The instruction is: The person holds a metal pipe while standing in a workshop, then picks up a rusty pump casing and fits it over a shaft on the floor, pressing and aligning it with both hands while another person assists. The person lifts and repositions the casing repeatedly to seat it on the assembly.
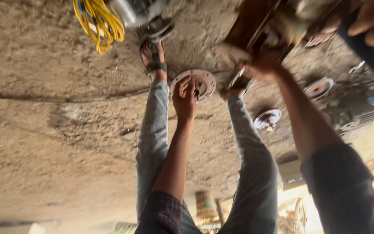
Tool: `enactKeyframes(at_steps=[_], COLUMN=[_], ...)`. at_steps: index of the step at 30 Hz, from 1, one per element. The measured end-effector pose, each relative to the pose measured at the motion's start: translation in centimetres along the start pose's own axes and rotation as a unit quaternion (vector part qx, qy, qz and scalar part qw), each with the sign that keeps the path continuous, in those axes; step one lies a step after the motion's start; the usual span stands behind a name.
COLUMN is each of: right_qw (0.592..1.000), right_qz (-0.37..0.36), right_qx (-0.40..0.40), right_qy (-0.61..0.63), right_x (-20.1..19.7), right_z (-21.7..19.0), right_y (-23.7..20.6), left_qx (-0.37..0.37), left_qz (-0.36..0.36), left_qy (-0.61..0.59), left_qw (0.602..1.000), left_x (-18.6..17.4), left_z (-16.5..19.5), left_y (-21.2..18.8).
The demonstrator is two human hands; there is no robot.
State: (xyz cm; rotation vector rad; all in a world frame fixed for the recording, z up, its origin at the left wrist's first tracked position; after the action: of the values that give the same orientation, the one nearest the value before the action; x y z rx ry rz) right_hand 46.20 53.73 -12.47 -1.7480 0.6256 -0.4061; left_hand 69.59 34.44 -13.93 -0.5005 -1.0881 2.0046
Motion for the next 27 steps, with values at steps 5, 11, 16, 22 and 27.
enactKeyframes(at_steps=[5, 11, 16, 22, 27], right_qw=[0.982, 0.982, 0.972, 0.946, 0.929], right_qz=[-0.054, -0.165, -0.224, -0.228, -0.226], right_qx=[-0.036, -0.059, -0.017, -0.190, -0.062], right_qy=[-0.175, -0.074, -0.075, 0.132, 0.287], right_x=[2.7, 5.0, 4.6, 0.7, -7.4], right_z=[2.6, 6.0, 6.9, 10.3, 14.5], right_y=[-6.1, -12.6, -15.1, -15.2, -16.4], left_qx=[-0.118, -0.314, -0.275, -0.281, -0.164], left_qz=[0.036, -0.007, -0.085, -0.118, -0.096], left_qy=[0.075, 0.063, -0.116, -0.125, 0.041], left_qw=[0.990, 0.947, 0.951, 0.944, 0.981], left_x=[0.4, -0.5, 0.1, 3.8, 10.1], left_z=[-1.0, -3.8, -1.4, 2.2, 5.0], left_y=[0.7, -2.2, -6.9, -7.6, -9.3])
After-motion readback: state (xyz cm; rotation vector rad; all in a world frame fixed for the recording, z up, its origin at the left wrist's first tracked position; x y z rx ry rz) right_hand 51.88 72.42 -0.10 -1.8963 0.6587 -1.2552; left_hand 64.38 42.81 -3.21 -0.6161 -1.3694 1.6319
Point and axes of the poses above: each hand's wrist, its own y-axis towards the middle knuckle, its own x-axis out of the palm, z = x × y, the point moved 1 cm from there along y, towards the middle knuckle
